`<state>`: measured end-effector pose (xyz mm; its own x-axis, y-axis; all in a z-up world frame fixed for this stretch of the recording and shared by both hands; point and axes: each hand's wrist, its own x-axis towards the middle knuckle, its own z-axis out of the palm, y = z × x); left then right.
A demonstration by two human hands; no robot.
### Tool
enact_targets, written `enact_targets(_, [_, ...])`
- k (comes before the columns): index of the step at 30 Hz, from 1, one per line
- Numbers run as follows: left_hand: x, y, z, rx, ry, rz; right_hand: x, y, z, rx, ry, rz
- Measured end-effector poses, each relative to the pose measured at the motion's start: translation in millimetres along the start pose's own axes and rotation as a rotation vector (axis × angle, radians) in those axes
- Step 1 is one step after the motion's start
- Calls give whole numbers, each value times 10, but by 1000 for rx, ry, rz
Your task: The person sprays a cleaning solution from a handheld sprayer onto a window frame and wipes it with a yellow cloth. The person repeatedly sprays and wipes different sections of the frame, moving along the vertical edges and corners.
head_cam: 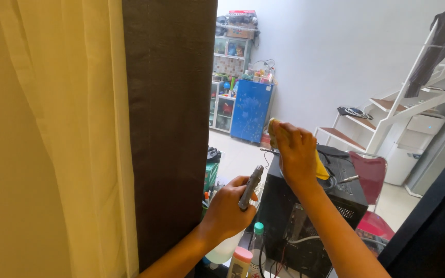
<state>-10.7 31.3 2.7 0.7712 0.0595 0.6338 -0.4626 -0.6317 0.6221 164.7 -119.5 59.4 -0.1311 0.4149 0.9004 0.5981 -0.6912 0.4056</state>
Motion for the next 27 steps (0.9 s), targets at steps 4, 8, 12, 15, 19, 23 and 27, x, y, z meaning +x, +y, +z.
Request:
enact_targets(4, [-18,-4,-25,2,14,7,-111,-111,69,30,-9,-71])
enact_targets(8, [-52,0,-62,-29,53,69,-274,-287,71,22,-120,-155])
enact_targets(12, [-113,48,-117,-49,60,126,-480,-459,-2,120,-195,-160])
enact_targets(15, [-149,79,-150,-58,47,107,-589,-584,-106,78,-212,-192])
enact_targets(19, [-195,164,-222,-68,33,102,-775,-621,-97,150,-219,-210])
enact_targets(23, [-234,179,-277,-73,37,73,-843,-533,-8,170,-273,-247])
enact_targets(27, [-295,248,-416,-58,6,30,-630,-473,-16,120,-241,-172])
